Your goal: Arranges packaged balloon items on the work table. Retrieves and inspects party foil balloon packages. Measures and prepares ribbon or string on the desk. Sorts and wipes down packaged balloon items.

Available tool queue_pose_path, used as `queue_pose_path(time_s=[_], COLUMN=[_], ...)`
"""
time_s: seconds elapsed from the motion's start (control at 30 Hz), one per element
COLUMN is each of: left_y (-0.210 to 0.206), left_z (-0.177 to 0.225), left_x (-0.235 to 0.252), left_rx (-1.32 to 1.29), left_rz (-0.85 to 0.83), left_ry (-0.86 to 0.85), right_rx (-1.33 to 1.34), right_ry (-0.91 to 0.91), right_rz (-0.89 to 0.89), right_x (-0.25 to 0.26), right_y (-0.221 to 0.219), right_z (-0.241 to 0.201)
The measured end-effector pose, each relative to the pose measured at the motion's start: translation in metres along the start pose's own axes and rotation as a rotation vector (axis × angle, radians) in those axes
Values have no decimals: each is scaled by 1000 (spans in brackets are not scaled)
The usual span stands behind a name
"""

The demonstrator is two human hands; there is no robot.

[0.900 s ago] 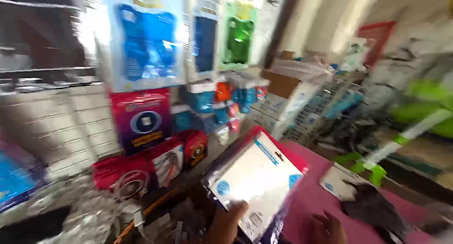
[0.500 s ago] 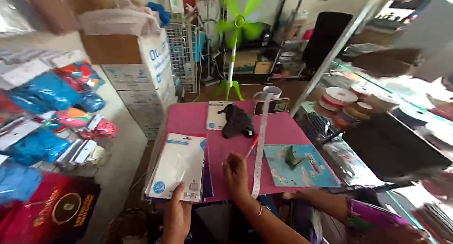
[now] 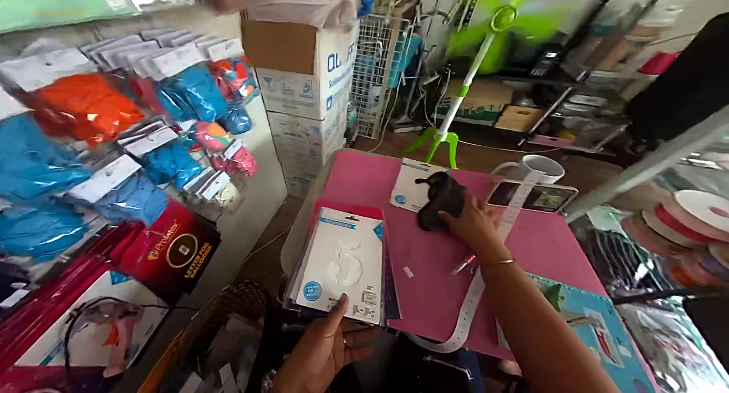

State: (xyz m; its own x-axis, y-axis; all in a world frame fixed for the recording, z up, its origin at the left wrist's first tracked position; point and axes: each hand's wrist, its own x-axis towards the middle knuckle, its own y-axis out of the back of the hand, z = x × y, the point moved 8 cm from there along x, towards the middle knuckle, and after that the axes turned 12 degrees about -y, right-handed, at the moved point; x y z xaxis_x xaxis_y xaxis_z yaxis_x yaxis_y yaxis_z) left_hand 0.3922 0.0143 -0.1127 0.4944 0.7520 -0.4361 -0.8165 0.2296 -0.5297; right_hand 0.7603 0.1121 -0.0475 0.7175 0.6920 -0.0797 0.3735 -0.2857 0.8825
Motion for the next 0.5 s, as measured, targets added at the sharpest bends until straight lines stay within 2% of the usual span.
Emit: queue_pose_path(time_s=[0.13,0.23,0.3,0.37,0.5], left_y=[12,16,14,10,1], left_z=[-5,-5,-6,-6,-4], left_x=[-1,2,7,12,19], left_rx=[61,134,131,81,27], left_rz=[11,-29,-52,-33,-2], left_ry=[34,59,51,12,-20], right_rx=[106,252,229,54,-325], right_ry=[-53,-68,-54,19,241], right_rz=[15,138,136,-20,-482], right_x=[9,4,-3,-14,-35], right_y=[9,45,63,61,11], right_z=[-2,-8,-13,-18,-20])
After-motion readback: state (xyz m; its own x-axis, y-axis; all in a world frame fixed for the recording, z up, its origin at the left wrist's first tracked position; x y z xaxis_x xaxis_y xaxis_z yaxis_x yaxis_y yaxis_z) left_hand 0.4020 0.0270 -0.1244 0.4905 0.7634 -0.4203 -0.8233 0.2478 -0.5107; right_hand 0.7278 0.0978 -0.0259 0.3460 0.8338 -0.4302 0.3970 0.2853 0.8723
